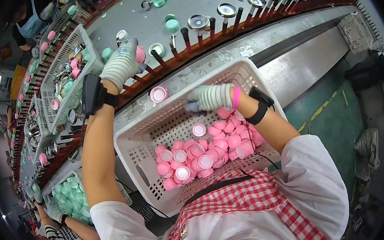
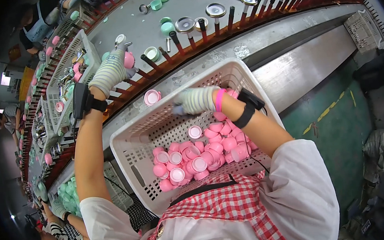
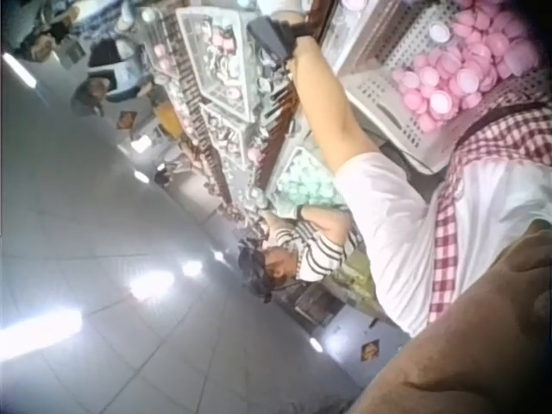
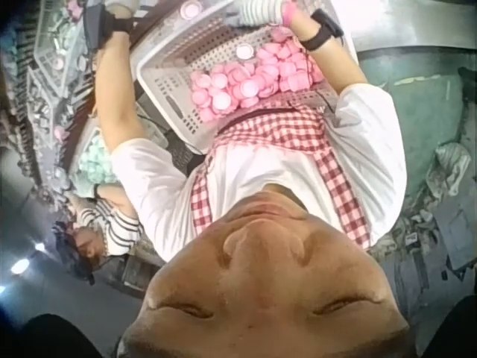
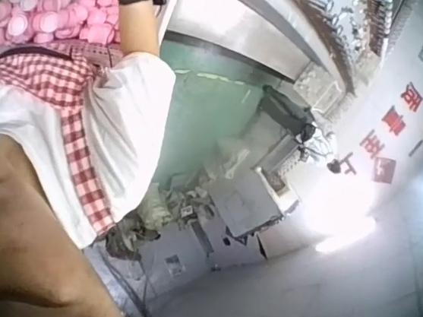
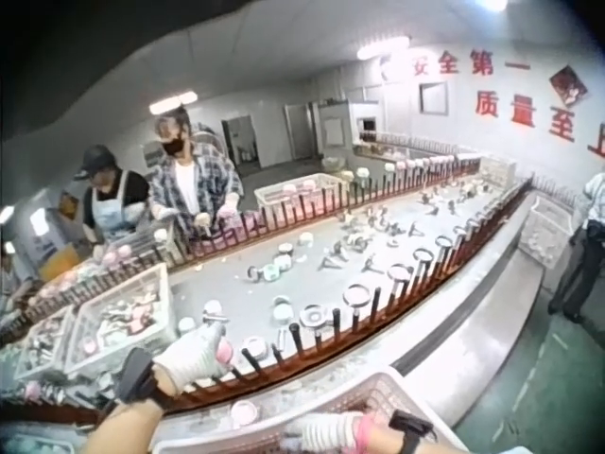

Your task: The recorder is putting pink lids on cosmetic jars as they move along a conveyor belt in a factory setting.

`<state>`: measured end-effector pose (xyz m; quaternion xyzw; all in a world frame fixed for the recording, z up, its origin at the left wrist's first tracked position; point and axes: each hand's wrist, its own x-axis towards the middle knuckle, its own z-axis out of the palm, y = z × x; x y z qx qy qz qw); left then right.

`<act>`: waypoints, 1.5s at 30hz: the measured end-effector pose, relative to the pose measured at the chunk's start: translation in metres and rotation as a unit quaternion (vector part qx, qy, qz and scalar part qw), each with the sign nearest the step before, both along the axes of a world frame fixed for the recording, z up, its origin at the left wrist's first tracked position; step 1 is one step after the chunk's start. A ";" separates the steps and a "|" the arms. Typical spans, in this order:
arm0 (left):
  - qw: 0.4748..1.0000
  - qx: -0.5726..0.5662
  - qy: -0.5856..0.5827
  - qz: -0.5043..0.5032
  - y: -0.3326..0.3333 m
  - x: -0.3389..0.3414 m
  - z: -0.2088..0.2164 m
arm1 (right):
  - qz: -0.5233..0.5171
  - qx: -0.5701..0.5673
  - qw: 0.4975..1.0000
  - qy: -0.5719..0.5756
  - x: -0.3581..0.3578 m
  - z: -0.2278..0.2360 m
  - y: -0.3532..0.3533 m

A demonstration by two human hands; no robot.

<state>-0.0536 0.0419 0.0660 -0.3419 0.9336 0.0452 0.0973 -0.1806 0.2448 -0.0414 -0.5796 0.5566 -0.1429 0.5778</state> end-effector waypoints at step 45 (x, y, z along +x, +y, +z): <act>0.981 0.071 0.162 -0.080 0.063 -0.032 -0.017 | -0.683 -0.268 0.626 -0.263 -0.142 -0.024 0.010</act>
